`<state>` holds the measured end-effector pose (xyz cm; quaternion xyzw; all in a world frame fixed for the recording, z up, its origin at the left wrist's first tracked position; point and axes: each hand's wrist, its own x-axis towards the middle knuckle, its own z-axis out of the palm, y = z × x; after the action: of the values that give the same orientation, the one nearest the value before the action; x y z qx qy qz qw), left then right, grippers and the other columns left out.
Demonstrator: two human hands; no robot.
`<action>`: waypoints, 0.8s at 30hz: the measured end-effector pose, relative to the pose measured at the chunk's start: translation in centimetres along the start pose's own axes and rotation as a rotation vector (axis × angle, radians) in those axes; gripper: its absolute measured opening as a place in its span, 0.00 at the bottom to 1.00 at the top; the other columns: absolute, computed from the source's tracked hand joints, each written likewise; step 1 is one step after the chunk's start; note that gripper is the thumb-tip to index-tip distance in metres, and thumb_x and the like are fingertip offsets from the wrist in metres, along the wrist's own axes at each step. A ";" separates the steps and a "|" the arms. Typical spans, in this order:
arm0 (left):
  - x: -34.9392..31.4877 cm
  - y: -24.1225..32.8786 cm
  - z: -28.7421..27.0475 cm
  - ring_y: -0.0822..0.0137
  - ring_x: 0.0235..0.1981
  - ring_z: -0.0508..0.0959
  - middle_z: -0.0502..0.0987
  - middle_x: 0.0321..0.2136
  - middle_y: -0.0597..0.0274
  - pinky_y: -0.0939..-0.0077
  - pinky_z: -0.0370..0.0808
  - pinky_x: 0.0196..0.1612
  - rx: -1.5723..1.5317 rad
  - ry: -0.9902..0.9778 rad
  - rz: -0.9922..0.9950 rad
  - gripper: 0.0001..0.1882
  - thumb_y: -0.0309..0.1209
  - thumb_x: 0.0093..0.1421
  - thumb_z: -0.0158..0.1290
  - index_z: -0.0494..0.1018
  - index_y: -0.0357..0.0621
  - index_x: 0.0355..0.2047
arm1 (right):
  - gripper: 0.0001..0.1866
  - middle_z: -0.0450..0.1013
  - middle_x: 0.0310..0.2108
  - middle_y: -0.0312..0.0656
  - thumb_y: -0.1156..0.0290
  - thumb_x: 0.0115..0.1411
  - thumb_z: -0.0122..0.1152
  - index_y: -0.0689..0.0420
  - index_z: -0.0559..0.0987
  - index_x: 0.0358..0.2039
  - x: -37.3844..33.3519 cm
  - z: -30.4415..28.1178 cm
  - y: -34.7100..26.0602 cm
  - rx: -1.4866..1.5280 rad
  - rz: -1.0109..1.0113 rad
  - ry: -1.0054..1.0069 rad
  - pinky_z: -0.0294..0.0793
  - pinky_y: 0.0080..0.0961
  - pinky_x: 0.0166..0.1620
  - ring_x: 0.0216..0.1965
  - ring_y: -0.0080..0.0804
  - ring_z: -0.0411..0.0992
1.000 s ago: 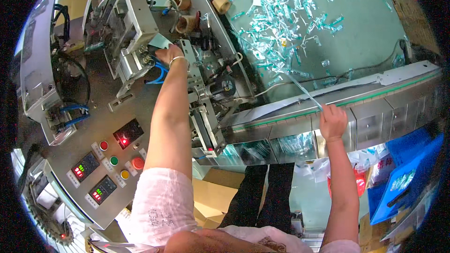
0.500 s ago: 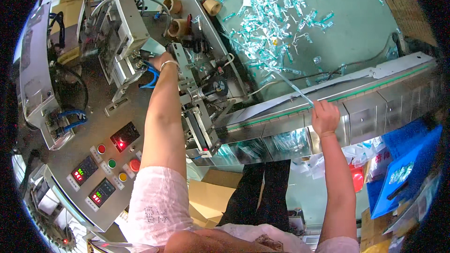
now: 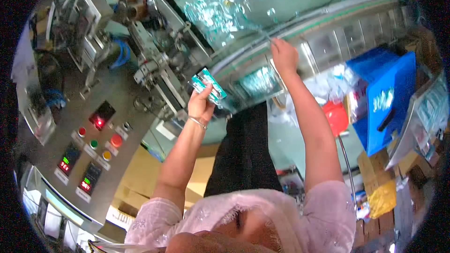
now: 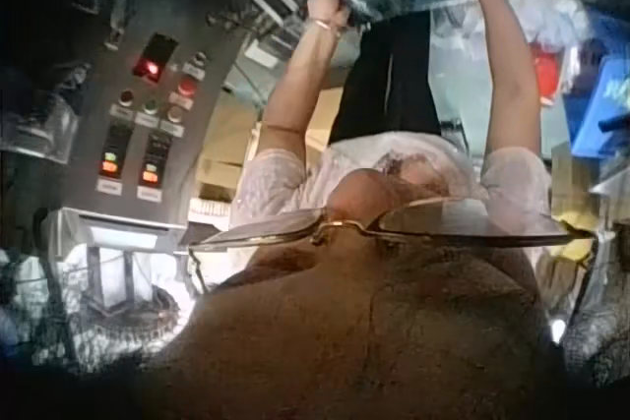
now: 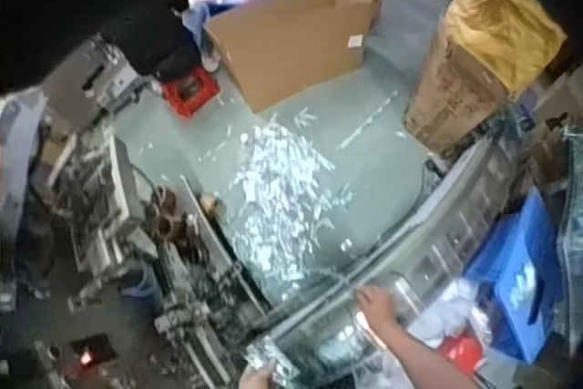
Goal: The person removes plastic brush strips from the rods of a carousel machine, replaces a wooden rack, operates the packaging machine control panel, and collects packaged items from the conveyor before tossing them into a collection bag.
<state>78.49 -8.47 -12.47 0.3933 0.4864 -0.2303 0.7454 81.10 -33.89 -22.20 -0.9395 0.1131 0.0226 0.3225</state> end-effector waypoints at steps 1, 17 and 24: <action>-1.4 -1.1 -1.3 0.69 0.29 0.72 0.72 0.28 0.66 0.74 0.70 0.35 0.007 0.057 -0.016 0.09 0.20 0.51 0.49 0.67 0.43 0.34 | 0.10 0.71 0.27 0.43 0.67 0.50 0.50 0.56 0.73 0.32 -1.2 -0.1 -0.6 -0.005 0.010 -0.030 0.66 0.34 0.32 0.30 0.40 0.69; -3.1 -8.9 -23.4 0.72 0.24 0.68 0.71 0.25 0.65 0.79 0.63 0.25 0.220 0.555 0.134 0.11 0.20 0.48 0.51 0.67 0.46 0.34 | 0.13 0.65 0.19 0.33 0.68 0.55 0.49 0.63 0.72 0.37 -19.5 -2.1 -6.4 0.526 0.442 0.079 0.62 0.15 0.27 0.21 0.17 0.61; -6.7 -7.4 -24.1 0.67 0.37 0.69 0.69 0.36 0.59 0.73 0.66 0.44 -0.039 0.060 0.014 0.16 0.21 0.54 0.45 0.61 0.37 0.44 | 0.11 0.64 0.19 0.30 0.66 0.57 0.46 0.60 0.73 0.32 -21.7 -2.7 -7.7 0.576 0.553 0.030 0.58 0.11 0.27 0.22 0.14 0.59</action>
<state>57.17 6.49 -14.36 0.3888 0.5102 -0.2038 0.7396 61.60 -25.33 -12.96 -0.7450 0.3681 0.0619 0.5528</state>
